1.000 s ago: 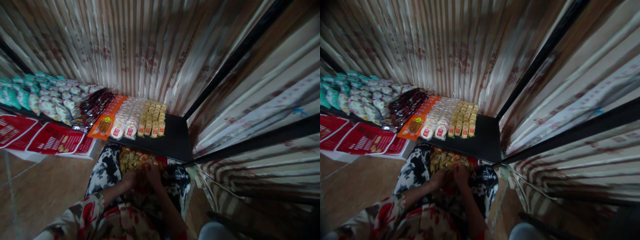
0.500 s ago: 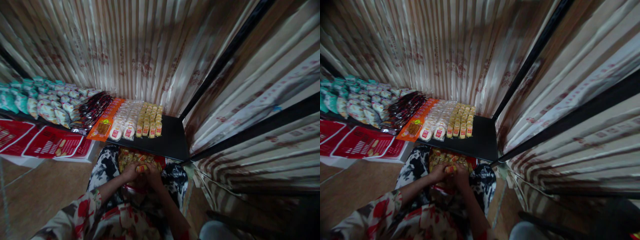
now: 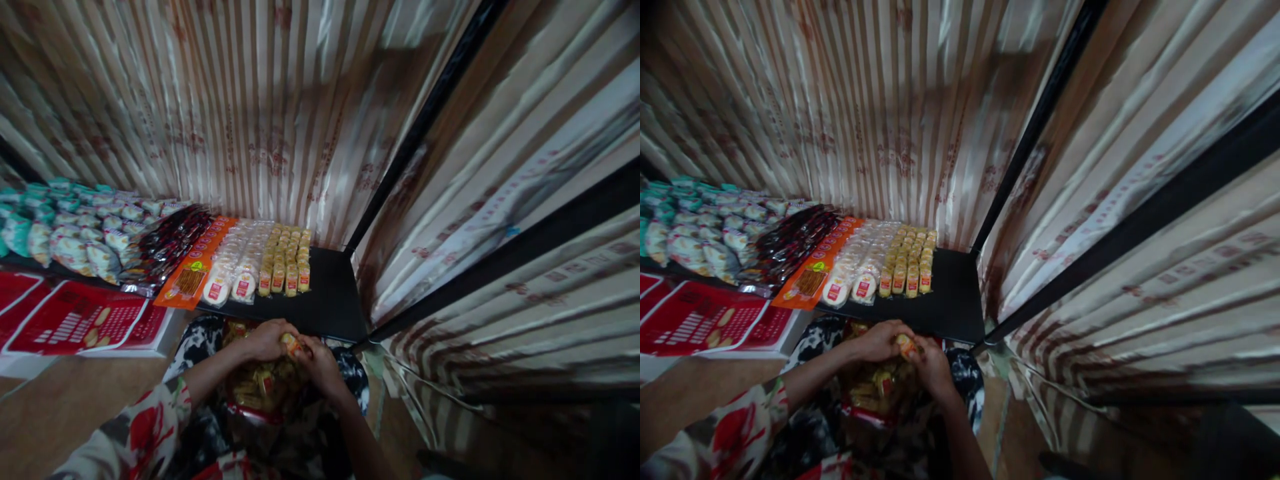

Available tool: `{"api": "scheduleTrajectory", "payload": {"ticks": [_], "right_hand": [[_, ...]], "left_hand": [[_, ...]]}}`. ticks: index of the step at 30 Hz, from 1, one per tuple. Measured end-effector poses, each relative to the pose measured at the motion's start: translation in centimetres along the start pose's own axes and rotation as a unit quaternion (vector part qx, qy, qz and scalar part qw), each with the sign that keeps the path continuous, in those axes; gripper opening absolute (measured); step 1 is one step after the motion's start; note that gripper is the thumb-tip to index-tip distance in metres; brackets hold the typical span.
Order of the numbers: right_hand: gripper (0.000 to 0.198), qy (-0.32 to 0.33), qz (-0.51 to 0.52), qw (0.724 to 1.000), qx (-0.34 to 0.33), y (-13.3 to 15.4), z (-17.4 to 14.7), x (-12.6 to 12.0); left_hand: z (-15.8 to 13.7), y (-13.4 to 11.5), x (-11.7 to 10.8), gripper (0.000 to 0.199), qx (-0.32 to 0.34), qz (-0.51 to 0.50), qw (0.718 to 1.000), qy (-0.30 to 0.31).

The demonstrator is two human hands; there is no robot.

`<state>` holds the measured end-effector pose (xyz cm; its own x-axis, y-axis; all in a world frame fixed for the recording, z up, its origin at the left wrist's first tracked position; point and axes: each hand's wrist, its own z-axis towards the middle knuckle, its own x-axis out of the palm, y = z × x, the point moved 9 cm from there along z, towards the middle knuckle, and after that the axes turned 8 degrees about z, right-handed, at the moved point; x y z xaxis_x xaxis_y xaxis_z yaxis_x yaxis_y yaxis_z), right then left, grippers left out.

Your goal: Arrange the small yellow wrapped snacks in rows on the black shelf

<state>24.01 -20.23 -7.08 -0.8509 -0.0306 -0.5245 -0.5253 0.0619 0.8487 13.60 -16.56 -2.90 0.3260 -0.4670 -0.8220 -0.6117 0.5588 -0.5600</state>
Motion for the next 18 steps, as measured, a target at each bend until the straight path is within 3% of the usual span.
{"api": "scheduleTrajectory", "payload": {"ticks": [7, 12, 18], "right_hand": [[0.031, -0.087, 0.094, 0.992, -0.007, -0.7, 1.8, -5.0], [0.034, -0.169, 0.118, 0.978, 0.014, -2.1, 4.0, -7.4], [0.041, -0.263, 0.135, 0.955, 0.020, -3.0, 8.2, -10.5]], "left_hand": [[4.4, -2.5, -2.7, 0.048, 0.034, -0.014, 0.996, -0.082], [7.6, -3.2, -4.1, 0.056, -0.018, -0.034, 0.987, -0.157], [11.1, -4.1, -5.7, 0.048, -0.065, -0.073, 0.965, -0.244]]}}
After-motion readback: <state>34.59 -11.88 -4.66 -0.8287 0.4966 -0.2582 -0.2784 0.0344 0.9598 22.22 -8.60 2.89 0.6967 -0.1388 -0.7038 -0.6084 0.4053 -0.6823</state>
